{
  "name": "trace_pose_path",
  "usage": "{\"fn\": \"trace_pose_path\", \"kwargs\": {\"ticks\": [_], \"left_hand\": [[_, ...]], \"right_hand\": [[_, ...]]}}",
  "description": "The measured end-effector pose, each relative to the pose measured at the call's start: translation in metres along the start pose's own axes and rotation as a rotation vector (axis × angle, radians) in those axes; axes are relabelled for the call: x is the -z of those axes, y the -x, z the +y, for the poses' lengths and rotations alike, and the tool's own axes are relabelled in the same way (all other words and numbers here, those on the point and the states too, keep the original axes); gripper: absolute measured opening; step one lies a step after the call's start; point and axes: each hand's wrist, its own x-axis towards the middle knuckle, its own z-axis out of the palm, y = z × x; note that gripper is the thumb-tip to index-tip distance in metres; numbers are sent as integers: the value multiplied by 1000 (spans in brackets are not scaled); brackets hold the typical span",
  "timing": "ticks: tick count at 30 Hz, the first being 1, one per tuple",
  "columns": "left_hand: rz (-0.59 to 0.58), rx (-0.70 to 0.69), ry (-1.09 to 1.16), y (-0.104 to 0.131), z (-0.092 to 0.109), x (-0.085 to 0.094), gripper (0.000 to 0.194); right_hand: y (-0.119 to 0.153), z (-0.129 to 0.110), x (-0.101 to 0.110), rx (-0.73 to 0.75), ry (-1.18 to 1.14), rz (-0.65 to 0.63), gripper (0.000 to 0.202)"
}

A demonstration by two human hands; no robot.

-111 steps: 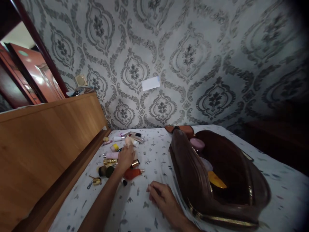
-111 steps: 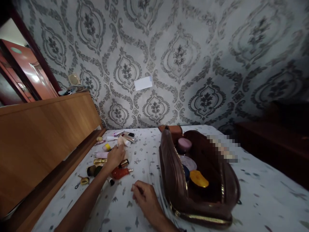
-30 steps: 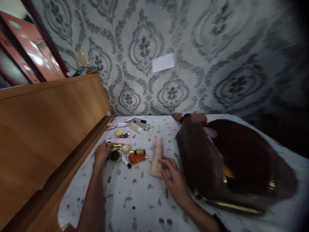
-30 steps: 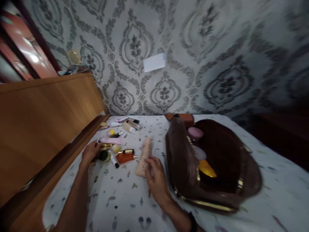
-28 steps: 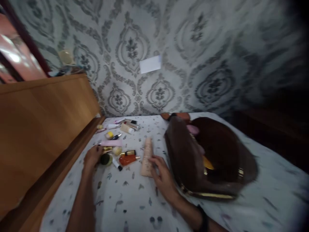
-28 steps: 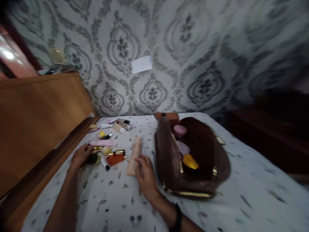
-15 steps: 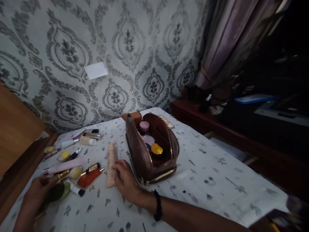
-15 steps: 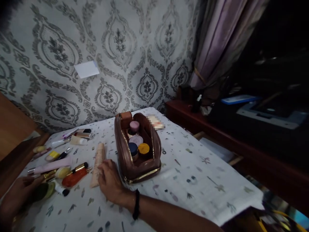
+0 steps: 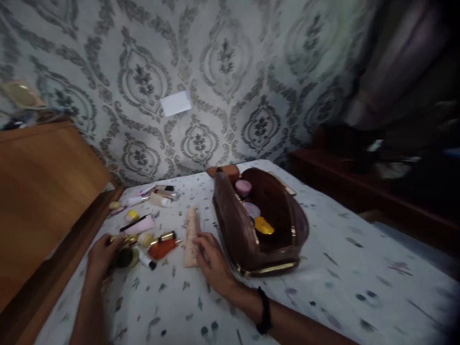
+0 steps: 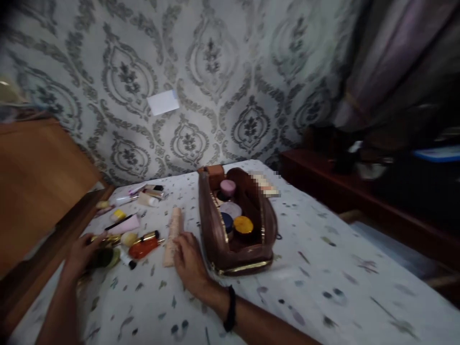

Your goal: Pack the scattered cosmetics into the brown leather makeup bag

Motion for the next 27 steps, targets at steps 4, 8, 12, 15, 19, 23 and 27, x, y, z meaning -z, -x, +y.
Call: {"fn": "trace_pose_path", "kwargs": {"ticks": [4,8,12,15,19,23,27], "left_hand": [[79,-33,235,-2,6,7,44],[84,-86,308,0,14,13,38],[-77,-218,582,16,45,9,32],[-249,-277,755,39,77,-1,33],[-497,-406,725,70,111,-17,22],[-558,-560,544,87,121,-30,17],[-557,-676,330,91,120,-36,21]], "right_hand": [[-3,4,-1,-24,-26,-21,26],[-5,5,0,-51,-18,-51,26],[-4,4,-1,-64,-24,-33,28],[-4,0,0,-53,-39,-46,32],[-7,-8,3,-4,-69,-58,37],[-10,-11,5,-39,-85,-60,40],[-10,-4,3,-54,-60,-87,41]]}}
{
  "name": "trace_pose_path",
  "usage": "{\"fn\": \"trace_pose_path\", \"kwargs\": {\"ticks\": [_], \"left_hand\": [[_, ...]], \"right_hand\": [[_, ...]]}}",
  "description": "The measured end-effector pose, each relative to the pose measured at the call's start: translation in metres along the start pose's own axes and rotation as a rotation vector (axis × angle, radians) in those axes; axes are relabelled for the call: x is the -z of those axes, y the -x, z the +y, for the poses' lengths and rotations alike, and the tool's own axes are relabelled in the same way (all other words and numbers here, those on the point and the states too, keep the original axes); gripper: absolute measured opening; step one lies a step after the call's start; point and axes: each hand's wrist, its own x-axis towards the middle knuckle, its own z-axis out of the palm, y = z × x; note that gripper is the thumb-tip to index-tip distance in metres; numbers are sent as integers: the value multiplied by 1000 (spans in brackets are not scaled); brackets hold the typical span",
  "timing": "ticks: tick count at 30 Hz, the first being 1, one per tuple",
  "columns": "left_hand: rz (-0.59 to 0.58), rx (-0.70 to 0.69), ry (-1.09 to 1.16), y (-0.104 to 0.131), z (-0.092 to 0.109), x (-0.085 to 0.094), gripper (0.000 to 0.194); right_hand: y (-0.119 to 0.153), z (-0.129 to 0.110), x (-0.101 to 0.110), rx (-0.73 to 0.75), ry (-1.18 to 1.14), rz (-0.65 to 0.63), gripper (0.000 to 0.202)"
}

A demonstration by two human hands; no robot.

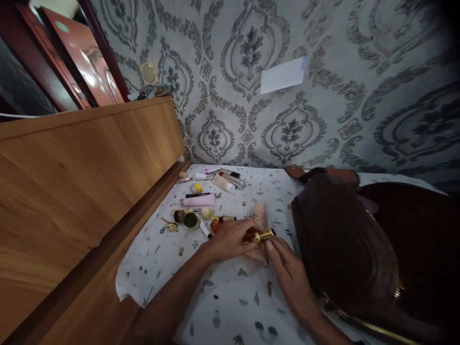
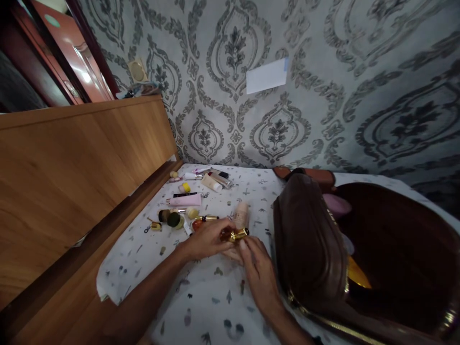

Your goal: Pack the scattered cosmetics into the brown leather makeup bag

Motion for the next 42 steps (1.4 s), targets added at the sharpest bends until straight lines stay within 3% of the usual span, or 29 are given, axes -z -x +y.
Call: {"fn": "trace_pose_path", "kwargs": {"ticks": [4,6,10,15,23,27,30,33,36,42], "left_hand": [[15,30,-52,-1,-2,1,36],[48,46,-20,-1,-4,0,32],[78,65,216,-2,-6,-6,19],[118,89,432,-2,-2,-12,22],[91,92,419,-4,1,-16,30],[84,97,310,-3,2,-11,28],[147,208,120,-1,4,-3,23],[126,354,-77,0,3,2,40],[58,388,-239,0,2,2,49],[77,376,-381,-1,1,8,27]], "right_hand": [[1,10,-1,12,33,-29,43],[1,12,-1,21,46,-35,44],[3,9,-1,28,75,-33,43],[5,6,-5,20,76,-4,48],[3,9,-6,-19,27,-15,43],[3,5,-5,-36,5,-23,46],[4,2,-6,-58,-36,-41,47],[5,0,-7,-90,-57,-44,45],[5,1,-7,-89,-32,-33,40],[3,9,-8,16,42,22,31]]}}
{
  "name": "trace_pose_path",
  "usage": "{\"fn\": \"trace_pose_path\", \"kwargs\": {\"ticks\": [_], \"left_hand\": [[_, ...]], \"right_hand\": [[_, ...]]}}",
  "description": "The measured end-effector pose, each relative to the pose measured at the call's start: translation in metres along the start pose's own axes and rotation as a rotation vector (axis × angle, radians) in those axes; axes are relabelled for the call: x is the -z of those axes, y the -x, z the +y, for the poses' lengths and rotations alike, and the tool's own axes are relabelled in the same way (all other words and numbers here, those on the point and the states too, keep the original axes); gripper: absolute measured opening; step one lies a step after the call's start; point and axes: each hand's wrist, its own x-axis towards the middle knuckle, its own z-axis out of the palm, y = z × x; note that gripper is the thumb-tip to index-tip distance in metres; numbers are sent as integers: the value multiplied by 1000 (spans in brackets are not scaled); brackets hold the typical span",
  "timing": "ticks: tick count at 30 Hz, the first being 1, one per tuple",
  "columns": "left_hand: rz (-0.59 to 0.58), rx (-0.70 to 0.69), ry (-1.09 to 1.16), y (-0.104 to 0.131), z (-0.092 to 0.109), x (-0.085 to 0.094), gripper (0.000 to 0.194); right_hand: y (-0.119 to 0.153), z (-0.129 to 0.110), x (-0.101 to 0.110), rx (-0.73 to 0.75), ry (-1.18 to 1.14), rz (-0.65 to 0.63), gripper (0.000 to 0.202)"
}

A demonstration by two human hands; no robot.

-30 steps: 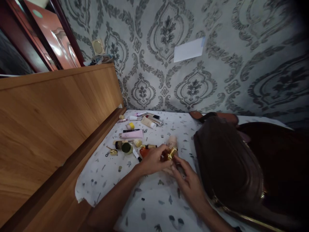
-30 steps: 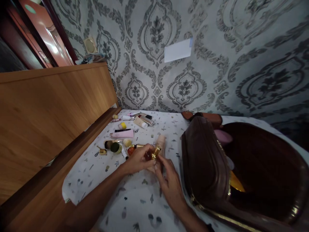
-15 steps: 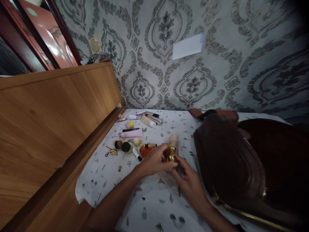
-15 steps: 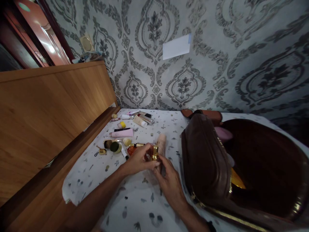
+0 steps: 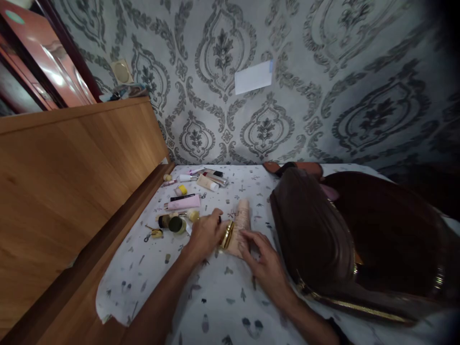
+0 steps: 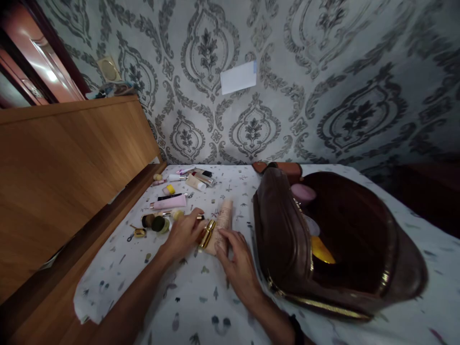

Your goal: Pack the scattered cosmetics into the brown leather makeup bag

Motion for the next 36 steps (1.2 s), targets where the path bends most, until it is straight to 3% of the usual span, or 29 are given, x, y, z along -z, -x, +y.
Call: {"fn": "trace_pose_path", "kwargs": {"ticks": [4,8,12,17,21,25,28,32,36], "left_hand": [[137,154,-213,-4,-17,20,27],[196,291,-392,-3,-39,41,29],[84,372,-413,3,-57,54,34],[-104,386,-364,8,-68,58,30],[-229,338,-327,11,-67,59,31],[-229,276,-300,13,-69,63,28],[-277,150,-160,15,-66,64,26],[-387,23,-99,16,-53,58,31],[-391,-20,-104,16,-44,48,37]], "right_hand": [[0,6,0,-1,73,32,33],[1,6,3,-27,96,-49,35],[0,4,4,-9,76,-81,35],[-1,1,5,-20,59,-107,36],[-1,0,6,-22,69,-108,36],[-1,1,6,-6,58,-114,37],[-1,3,6,-16,65,-102,37],[-1,6,5,-24,68,-98,35],[0,10,2,6,82,-70,35]]}}
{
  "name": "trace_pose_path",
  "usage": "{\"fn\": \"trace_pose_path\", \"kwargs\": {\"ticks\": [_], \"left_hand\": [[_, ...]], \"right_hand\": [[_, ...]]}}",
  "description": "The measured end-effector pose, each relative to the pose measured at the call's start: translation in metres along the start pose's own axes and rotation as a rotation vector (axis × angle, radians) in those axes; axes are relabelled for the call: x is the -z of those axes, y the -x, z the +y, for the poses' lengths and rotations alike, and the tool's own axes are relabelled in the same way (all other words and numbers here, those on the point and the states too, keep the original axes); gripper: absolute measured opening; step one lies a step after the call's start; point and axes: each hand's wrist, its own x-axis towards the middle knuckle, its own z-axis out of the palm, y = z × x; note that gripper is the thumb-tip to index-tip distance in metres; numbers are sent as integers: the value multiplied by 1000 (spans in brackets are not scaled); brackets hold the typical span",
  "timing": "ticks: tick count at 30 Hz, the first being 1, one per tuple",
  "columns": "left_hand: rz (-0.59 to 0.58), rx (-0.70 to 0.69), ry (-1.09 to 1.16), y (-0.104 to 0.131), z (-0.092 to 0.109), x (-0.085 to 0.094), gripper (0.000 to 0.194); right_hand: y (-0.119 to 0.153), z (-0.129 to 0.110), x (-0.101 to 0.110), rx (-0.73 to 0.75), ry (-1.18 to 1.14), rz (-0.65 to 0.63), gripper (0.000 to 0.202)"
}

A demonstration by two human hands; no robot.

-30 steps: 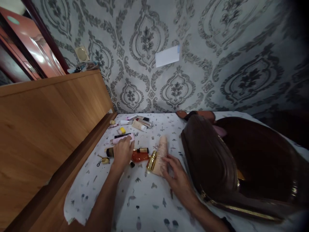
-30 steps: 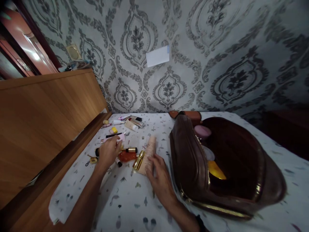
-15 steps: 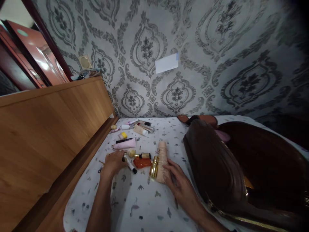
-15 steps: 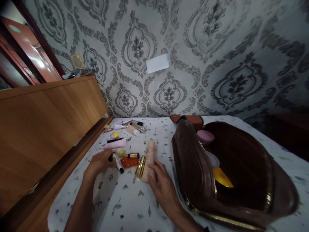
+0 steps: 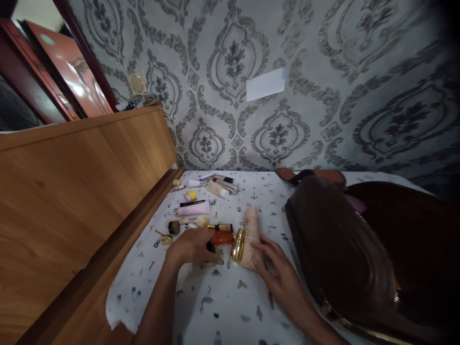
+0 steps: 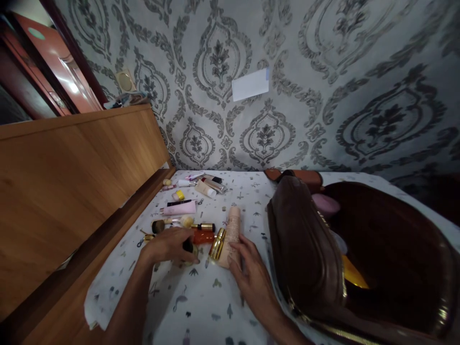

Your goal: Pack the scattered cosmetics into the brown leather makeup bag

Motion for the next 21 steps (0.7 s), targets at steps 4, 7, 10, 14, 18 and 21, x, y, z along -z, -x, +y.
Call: {"fn": "trace_pose_path", "kwargs": {"ticks": [4,7,10,14,18,21], "left_hand": [[29,-52,46,-1,4,-2,42],[-2,-82,61,1,8,-1,38],[-58,-137,36,4,14,0,28],[-39,-230,32,2,23,-6,25],[-37,-237,7,-3,27,-11,35],[-39,-275,83,-1,20,-6,39]], "right_hand": [[0,4,-2,13,18,14,35],[0,2,0,0,26,-9,36],[-1,-1,1,-15,22,-21,36],[-2,-3,-1,-31,19,1,36],[-1,-1,-2,-26,20,5,34],[-1,2,-2,-25,9,-2,34]]}}
